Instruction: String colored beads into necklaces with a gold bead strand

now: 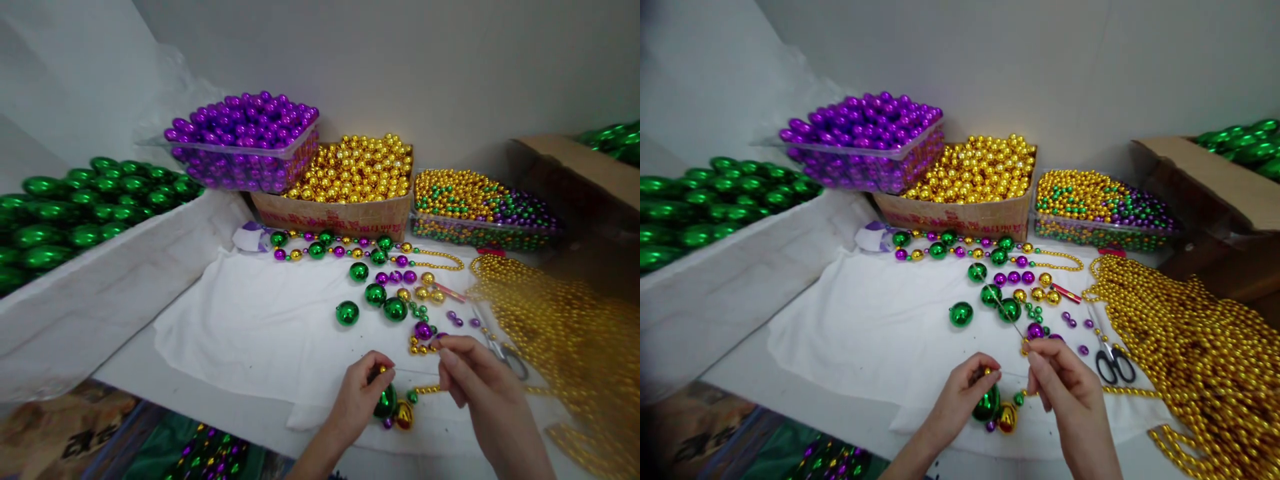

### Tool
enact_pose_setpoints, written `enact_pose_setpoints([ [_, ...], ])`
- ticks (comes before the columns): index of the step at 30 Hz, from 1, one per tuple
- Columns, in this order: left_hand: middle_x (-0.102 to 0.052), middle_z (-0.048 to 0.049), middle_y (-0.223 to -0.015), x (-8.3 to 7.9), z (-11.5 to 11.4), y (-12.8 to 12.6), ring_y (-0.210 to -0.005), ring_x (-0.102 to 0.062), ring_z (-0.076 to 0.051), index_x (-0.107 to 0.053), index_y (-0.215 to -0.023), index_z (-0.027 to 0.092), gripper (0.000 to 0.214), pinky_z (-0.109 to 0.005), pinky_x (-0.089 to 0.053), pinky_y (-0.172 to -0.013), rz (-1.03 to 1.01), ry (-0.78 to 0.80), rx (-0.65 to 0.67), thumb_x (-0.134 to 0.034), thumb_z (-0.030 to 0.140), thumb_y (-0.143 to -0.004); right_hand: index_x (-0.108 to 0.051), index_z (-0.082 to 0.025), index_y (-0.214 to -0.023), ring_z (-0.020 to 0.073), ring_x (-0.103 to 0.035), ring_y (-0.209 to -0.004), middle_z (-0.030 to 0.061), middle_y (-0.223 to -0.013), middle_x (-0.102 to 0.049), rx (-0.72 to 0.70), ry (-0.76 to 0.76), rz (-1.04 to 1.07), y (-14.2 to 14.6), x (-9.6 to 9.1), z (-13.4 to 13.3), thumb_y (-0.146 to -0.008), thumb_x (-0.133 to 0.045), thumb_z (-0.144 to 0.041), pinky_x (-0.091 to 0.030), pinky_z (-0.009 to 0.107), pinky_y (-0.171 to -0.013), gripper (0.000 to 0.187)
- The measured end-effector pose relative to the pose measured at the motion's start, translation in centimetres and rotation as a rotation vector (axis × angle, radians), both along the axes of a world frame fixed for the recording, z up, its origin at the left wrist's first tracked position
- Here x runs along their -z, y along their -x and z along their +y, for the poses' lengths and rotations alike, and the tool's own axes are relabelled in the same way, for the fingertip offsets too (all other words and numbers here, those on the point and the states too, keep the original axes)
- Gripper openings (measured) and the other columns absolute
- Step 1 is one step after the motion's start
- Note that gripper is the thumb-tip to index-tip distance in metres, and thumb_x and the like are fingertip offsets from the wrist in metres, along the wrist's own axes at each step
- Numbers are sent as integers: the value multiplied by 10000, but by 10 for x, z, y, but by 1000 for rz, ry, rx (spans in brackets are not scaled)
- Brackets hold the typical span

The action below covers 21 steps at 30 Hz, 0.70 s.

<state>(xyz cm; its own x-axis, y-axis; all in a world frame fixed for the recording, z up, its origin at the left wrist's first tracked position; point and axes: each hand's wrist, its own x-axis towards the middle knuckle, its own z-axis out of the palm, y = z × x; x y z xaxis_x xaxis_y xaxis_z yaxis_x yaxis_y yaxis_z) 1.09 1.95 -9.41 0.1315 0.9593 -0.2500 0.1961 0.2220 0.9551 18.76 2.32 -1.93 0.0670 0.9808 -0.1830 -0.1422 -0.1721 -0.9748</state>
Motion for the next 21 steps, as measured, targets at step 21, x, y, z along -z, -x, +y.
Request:
enact_pose_setpoints([
  [21, -644, -59, -935, -17, 44, -29, -874, -595, -212, -655, -918, 200, 165, -302, -428, -796, 278, -317, 158, -503, 239, -866, -644, -201, -723, 50, -380, -500, -2, -814, -607, 340, -3, 257, -28, 23, -20, -786, -694, -304, -336, 215, -479, 131],
])
